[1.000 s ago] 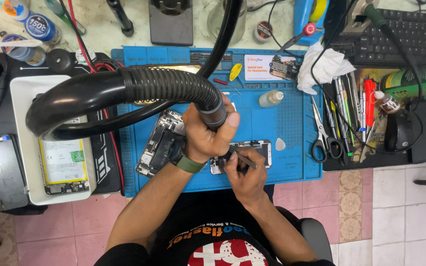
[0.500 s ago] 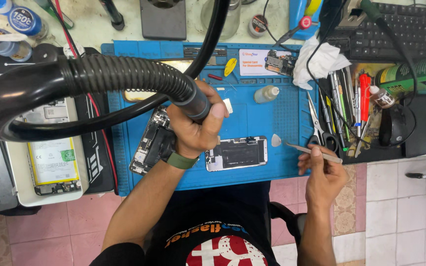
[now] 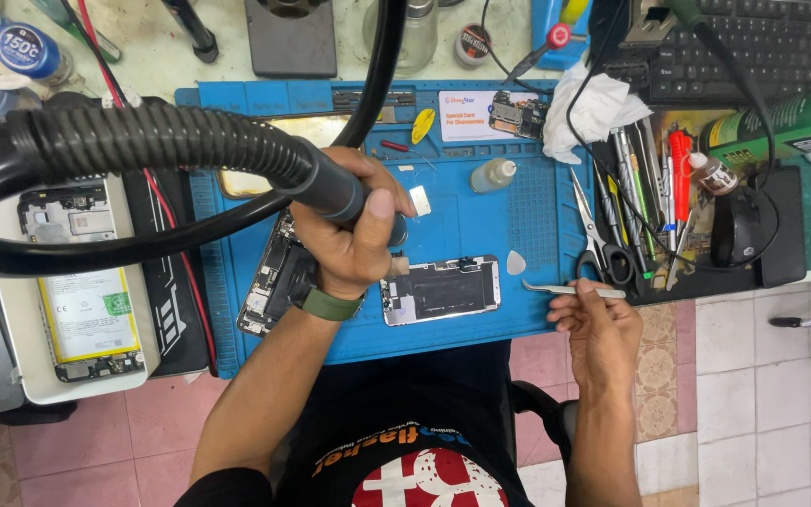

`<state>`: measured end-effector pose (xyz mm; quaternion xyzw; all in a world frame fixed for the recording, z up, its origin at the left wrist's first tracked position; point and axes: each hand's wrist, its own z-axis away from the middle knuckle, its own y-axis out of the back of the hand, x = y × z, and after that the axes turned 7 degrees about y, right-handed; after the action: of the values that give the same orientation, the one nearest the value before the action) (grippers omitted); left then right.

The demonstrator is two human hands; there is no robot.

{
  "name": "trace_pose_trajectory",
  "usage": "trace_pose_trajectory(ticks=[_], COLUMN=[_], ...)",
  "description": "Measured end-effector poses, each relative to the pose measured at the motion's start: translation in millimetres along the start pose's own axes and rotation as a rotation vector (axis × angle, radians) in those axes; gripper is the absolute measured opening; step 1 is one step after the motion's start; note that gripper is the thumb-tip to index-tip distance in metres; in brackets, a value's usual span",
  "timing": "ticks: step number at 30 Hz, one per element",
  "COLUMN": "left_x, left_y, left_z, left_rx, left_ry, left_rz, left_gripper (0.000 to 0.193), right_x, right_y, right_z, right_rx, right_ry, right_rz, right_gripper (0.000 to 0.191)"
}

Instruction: The person disassembles a smartphone on a blue repair mat, opening the back cover and working on the internal components. They use a hot air gun to heat the phone, pry at the assembly with a small tool, and wipe the phone housing with a tissue.

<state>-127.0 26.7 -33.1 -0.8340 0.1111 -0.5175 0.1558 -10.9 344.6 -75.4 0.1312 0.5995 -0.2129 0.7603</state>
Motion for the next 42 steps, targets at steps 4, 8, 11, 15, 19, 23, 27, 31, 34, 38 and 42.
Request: trace_pose_trajectory(ticks=[4,8,11,15,19,23,27,31,34,38,42], left_x=[-1,-3,-4,-4,-3,-2,-2,-2,-2,-2,-2], left_y=[2,1,0,0,-1,0,1,1,1,1,0], left_z=[0,0,0,0,0,0,-2,-1,0,-1,0], left_rx=[0.001,-0.001,0.005,0.008,0.004,0.004,0.015,0.01,0.026,0.021,0.022], left_ry=[0.005,0.005,0.0,0.002,-0.005,0.004,-0.007,0.004,-0.007,0.004,0.01], left_rz=[0.027,0.034,0.049,0.045,0.043,0.051,0.043,0.054,0.049,0.034,0.036], left_gripper=[0.024,0.024,0.024,0.024,0.024,0.024,0.024,0.023,0.024,0.022,0.022], right_x=[0,2,2,1,4,5,2,15,25,25,21], right_y=[-1,-3,-4,-4,-7,-17,-36,-77,-107,-125,-127], right_z=[2,3,1,-2,-1,4,24,46,53,58,64], right_rx=[-0.007,-0.017,-0.029,-0.046,-0.044,-0.064,-0.115,-0.213,-0.234,-0.203,-0.169], right_ry=[0.006,0.028,0.039,0.023,0.075,0.213,0.305,0.23,0.103,0.052,-0.005], right_rz=[-0.024,0.001,0.026,0.034,0.03,0.004,-0.103,-0.13,-0.103,-0.035,-0.017], right_gripper=[0.018,0.019,0.02,0.021,0.022,0.021,0.021,0.022,0.025,0.028,0.03])
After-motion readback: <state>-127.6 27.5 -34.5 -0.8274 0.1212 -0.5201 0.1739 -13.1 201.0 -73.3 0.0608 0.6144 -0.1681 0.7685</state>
